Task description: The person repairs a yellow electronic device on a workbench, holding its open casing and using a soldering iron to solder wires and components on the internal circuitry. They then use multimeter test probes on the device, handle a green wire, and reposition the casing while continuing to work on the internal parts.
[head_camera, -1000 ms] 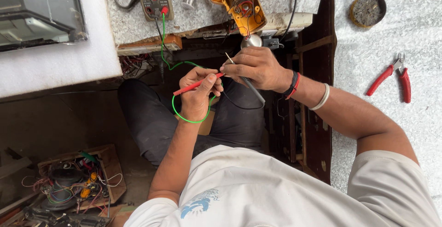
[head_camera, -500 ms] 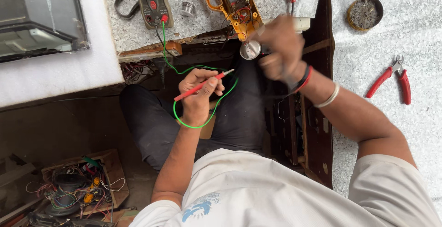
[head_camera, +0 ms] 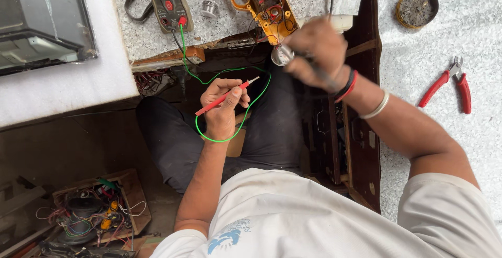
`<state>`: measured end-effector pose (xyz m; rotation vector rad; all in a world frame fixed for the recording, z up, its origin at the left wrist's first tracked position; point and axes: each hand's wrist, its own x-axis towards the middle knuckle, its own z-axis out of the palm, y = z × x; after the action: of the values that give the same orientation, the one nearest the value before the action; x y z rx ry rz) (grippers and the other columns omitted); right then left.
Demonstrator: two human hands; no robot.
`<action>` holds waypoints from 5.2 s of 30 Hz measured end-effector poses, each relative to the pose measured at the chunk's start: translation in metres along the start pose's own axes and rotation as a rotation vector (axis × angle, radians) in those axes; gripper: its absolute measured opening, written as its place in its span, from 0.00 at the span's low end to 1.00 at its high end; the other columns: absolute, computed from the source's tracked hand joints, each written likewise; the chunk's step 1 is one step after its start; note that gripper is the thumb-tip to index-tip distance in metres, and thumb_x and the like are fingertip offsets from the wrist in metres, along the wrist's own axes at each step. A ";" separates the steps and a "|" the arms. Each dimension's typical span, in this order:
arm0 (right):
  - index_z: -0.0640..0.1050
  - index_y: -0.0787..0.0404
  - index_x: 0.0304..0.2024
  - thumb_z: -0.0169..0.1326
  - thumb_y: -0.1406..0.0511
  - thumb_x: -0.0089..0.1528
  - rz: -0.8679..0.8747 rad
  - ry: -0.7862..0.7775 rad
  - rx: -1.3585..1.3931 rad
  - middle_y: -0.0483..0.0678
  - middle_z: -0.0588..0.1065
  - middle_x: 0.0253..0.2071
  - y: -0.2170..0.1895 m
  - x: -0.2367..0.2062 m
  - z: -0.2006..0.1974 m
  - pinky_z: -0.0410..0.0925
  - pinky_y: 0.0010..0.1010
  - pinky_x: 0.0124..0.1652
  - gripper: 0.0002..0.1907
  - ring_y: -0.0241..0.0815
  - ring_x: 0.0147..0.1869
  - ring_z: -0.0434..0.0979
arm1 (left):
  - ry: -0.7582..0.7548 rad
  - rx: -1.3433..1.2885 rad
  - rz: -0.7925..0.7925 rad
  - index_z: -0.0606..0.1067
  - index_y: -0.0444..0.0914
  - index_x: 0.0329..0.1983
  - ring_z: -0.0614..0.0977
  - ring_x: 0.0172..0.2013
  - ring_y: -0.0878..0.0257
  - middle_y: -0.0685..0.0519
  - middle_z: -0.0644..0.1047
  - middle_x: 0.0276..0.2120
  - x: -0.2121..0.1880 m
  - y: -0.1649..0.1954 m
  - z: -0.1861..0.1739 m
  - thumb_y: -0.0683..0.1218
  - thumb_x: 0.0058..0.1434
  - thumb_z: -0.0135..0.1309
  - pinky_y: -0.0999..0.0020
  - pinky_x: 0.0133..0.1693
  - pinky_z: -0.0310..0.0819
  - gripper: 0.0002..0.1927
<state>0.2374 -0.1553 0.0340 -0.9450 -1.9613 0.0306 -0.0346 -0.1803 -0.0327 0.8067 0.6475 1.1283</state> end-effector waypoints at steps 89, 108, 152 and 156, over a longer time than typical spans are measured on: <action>0.73 0.66 0.41 0.59 0.67 0.71 0.472 0.247 0.401 0.51 0.78 0.43 0.052 -0.023 0.014 0.72 0.24 0.46 0.09 0.34 0.42 0.76 | -0.034 0.848 0.492 0.79 0.34 0.42 0.86 0.30 0.68 0.52 0.84 0.34 0.108 0.038 0.056 0.40 0.65 0.63 0.75 0.33 0.80 0.06; 0.74 0.64 0.42 0.61 0.65 0.73 0.530 0.211 0.548 0.49 0.79 0.43 0.057 -0.022 0.013 0.71 0.20 0.40 0.11 0.29 0.38 0.75 | -0.023 0.839 0.474 0.80 0.35 0.42 0.85 0.30 0.69 0.53 0.84 0.33 0.107 0.034 0.054 0.41 0.65 0.63 0.75 0.34 0.80 0.05; 0.74 0.64 0.42 0.62 0.62 0.74 0.577 0.195 0.556 0.50 0.79 0.44 0.057 -0.022 0.011 0.74 0.23 0.41 0.13 0.31 0.39 0.77 | 0.015 0.833 0.444 0.80 0.35 0.40 0.86 0.30 0.70 0.53 0.85 0.33 0.106 0.031 0.056 0.41 0.63 0.64 0.76 0.33 0.82 0.05; 0.74 0.63 0.42 0.62 0.62 0.73 0.582 0.200 0.539 0.50 0.79 0.43 0.057 -0.022 0.011 0.74 0.22 0.39 0.13 0.32 0.40 0.78 | 0.013 0.822 0.441 0.80 0.35 0.41 0.87 0.30 0.70 0.53 0.85 0.33 0.106 0.029 0.056 0.41 0.64 0.63 0.76 0.34 0.82 0.05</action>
<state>0.2696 -0.1250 -0.0099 -1.0626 -1.3329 0.7294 0.0277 -0.0863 0.0175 1.7054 0.9943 1.2599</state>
